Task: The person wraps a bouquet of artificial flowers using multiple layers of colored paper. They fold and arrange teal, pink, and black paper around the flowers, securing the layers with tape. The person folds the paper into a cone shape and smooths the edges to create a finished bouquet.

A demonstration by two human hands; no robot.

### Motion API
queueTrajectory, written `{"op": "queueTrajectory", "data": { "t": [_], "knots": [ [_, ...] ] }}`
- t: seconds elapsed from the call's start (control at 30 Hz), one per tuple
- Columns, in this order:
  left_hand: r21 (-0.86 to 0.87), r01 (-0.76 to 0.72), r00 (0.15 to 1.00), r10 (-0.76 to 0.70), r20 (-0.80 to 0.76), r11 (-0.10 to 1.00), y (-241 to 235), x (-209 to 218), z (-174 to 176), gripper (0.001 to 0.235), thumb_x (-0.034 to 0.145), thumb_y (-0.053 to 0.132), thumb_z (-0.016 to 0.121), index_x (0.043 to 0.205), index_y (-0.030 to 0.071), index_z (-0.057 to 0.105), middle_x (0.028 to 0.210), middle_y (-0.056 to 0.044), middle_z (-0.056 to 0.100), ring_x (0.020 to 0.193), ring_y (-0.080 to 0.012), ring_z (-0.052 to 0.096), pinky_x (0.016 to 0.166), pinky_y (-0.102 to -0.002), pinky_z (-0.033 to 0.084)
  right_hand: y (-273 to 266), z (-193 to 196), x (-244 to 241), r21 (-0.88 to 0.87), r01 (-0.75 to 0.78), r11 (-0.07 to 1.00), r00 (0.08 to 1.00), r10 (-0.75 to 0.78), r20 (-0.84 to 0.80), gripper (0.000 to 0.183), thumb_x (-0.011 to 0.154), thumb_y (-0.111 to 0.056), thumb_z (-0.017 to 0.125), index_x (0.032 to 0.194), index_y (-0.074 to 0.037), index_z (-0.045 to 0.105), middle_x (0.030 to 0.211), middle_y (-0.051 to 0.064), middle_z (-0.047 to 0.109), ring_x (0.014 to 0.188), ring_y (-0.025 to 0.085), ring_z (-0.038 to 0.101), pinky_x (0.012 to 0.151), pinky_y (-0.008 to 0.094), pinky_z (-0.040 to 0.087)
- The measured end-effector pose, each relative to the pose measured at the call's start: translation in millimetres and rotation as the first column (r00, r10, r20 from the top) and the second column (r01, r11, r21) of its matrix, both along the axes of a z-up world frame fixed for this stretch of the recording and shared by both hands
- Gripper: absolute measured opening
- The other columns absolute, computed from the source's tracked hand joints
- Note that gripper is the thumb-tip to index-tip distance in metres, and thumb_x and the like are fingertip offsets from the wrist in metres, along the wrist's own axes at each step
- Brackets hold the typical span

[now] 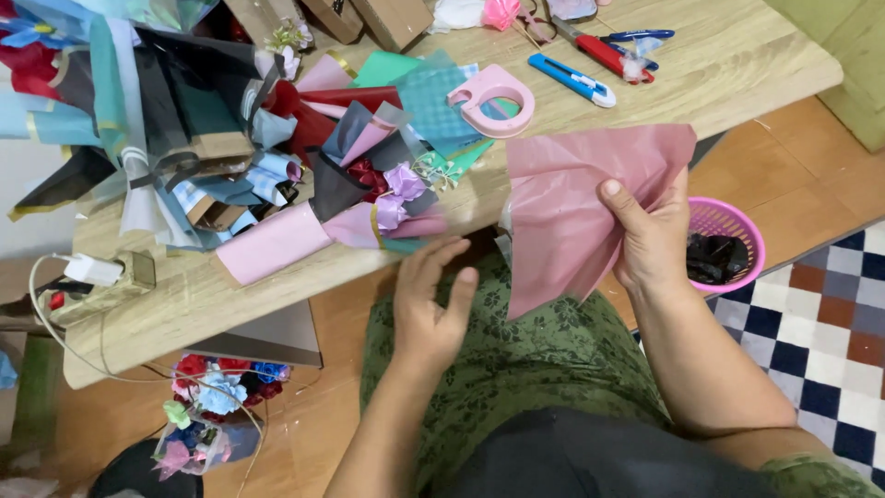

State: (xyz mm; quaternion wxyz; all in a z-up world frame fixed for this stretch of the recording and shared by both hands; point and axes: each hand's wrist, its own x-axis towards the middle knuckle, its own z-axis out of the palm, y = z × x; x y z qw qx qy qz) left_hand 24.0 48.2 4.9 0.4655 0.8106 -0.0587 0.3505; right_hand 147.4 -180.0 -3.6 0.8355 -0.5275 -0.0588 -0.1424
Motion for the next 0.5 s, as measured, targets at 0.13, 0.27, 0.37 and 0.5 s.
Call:
{"op": "queueTrajectory", "data": {
  "t": [0.13, 0.27, 0.37, 0.5],
  "knots": [
    [-0.252, 0.164, 0.95, -0.222, -0.221, 0.954, -27.4, -4.6, -5.2, 0.033, 0.092, 0.028, 0.073, 0.119, 0.009, 0.074, 0.111, -0.013, 0.073, 0.108, -0.0328, 0.068, 0.101, -0.047, 0.048, 5.2, -9.0, -9.4, -0.006, -0.003, 1.0, 1.0, 0.003, 0.014, 0.075, 0.094, -0.004, 0.082, 0.152, -0.027, 0.041, 0.135, 0.007, 0.066, 0.117, 0.022, 0.069, 0.104, 0.042, 0.062],
    [-0.176, 0.031, 0.967, -0.074, -0.243, 0.984, -25.0, -3.6, -12.7, 0.016, 0.094, 0.022, 0.073, 0.101, 0.01, 0.08, 0.086, -0.01, 0.075, 0.087, -0.0299, 0.073, 0.086, -0.04, 0.056, 9.5, -26.9, -14.7, -0.064, 0.005, 0.998, 0.997, 0.0, 0.079, 0.093, 0.093, -0.002, 0.084, 0.16, -0.031, 0.027, 0.141, 0.01, 0.061, 0.12, 0.023, 0.061, 0.107, 0.042, 0.056],
    [0.032, -0.015, 0.975, 0.021, -0.221, 0.999, -11.5, -8.2, 9.5, 0.019, 0.1, 0.017, 0.064, 0.099, 0.005, 0.078, 0.077, -0.012, 0.07, 0.077, -0.0334, 0.068, 0.09, -0.047, 0.052, -9.8, -37.2, -3.2, -0.283, 0.15, 0.947, 0.955, -0.065, 0.289, 0.116, 0.096, 0.002, 0.091, 0.166, -0.035, 0.006, 0.149, 0.009, 0.038, 0.131, 0.024, 0.041, 0.11, 0.035, 0.036],
    [0.401, -0.005, 0.956, 0.121, -0.266, 0.916, 2.1, -13.7, 10.2, 0.025, 0.1, 0.024, 0.054, 0.105, 0.015, 0.077, 0.097, -0.001, 0.077, 0.09, -0.0276, 0.068, 0.103, -0.054, 0.039, -17.0, 0.3, -19.9, -0.456, 0.474, 0.754, 0.783, -0.125, 0.609, 0.106, 0.095, -0.011, 0.083, 0.166, -0.026, 0.007, 0.156, 0.018, 0.032, 0.147, 0.032, 0.036, 0.126, 0.045, 0.032]
  ]
}}
